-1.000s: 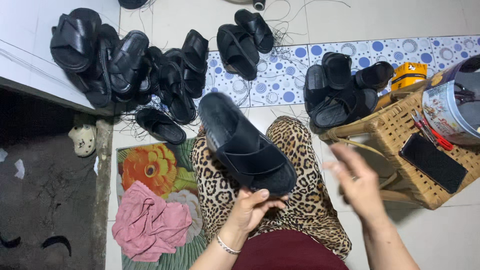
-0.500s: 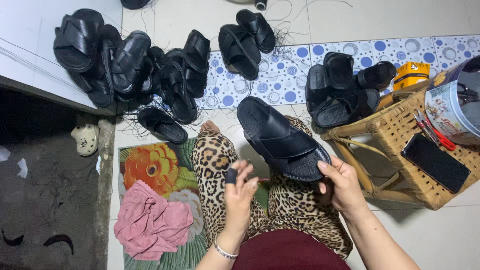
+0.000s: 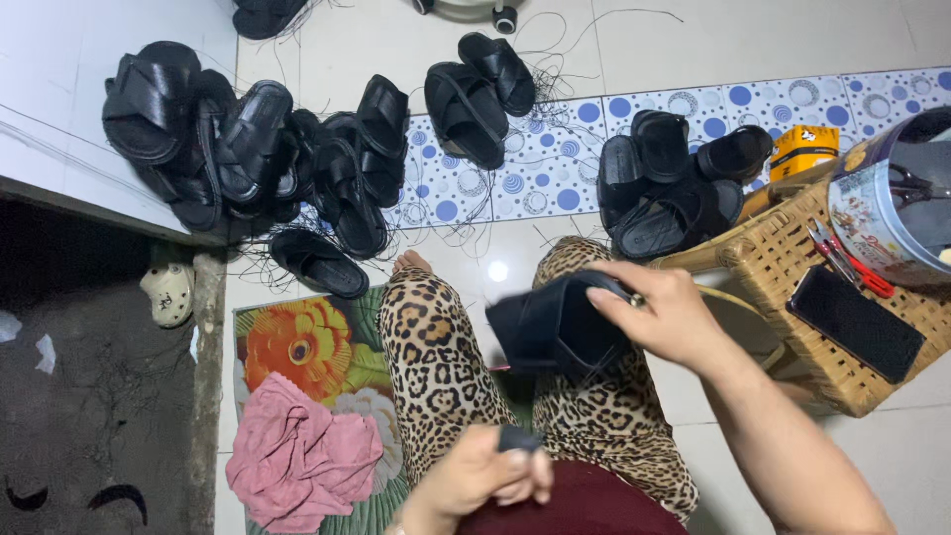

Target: The person sits on the floor and sews a black slipper using a needle and thread. They repeatedly pass the needle through the sole and upper of the slipper, pulling the thread tight to secure the parts together.

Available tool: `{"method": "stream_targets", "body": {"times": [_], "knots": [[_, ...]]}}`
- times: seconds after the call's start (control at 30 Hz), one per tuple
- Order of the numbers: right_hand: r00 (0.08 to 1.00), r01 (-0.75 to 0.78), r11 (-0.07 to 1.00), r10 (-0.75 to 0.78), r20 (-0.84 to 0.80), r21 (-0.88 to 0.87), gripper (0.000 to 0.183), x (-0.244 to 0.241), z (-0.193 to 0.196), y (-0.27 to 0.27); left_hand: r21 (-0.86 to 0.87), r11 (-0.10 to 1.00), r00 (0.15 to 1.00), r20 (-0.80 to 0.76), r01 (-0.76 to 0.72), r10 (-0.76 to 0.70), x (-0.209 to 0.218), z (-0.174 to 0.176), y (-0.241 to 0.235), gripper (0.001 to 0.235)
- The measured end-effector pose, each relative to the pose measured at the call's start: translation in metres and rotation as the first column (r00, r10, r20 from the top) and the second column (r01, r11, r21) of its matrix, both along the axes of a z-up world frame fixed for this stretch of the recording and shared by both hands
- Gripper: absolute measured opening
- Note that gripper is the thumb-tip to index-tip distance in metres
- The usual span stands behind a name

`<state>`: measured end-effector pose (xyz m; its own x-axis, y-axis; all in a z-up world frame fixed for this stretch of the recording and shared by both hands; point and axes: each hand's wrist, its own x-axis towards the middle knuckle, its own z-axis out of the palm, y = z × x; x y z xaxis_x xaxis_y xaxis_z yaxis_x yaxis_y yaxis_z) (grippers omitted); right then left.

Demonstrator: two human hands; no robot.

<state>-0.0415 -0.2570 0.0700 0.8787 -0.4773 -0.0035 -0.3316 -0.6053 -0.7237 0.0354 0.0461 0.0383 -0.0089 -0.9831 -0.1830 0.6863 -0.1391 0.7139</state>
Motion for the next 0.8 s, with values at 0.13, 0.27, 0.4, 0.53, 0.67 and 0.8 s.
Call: {"method": "stream_targets", "body": {"times": [0.13,0.27,0.4,0.53,0.67,0.8], "knots": [[0.878,-0.351,0.935,0.313,-0.362,-0.042,0.039,0.055,0.022,-0.015,-0.067,0.944,0.945,-0.084,-0.323,0.317,0.023,0.002,0.042,0.051],[0.801,-0.352,0.935,0.323,-0.504,0.041,0.041,0.093,0.000,0.001,-0.028,0.768,0.766,0.055,-0.640,0.640,0.064,-0.040,0.084,0.045],[0.954,0.132,0.891,0.005,-0.300,0.435,0.038,0.073,-0.025,-0.013,0.257,0.269,0.366,0.764,-0.928,0.531,0.119,-0.073,0.119,0.031],[0.747,0.313,0.060,-0.631,-0.207,0.948,0.034,0.028,-0.076,-0.079,-0.041,0.409,-0.205,0.908,-0.912,-0.366,0.135,-0.109,0.120,0.043],[0.845,0.418,0.313,-0.479,-0.238,0.853,0.075,0.003,-0.039,-0.056,0.092,0.432,0.131,0.989,-0.897,0.061,0.110,-0.035,0.014,0.043],[0.923,-0.058,0.952,0.165,-0.347,0.300,0.069,-0.011,0.000,-0.014,0.185,0.811,0.456,0.883,-0.556,0.111,0.091,0.011,-0.061,0.071]]}}
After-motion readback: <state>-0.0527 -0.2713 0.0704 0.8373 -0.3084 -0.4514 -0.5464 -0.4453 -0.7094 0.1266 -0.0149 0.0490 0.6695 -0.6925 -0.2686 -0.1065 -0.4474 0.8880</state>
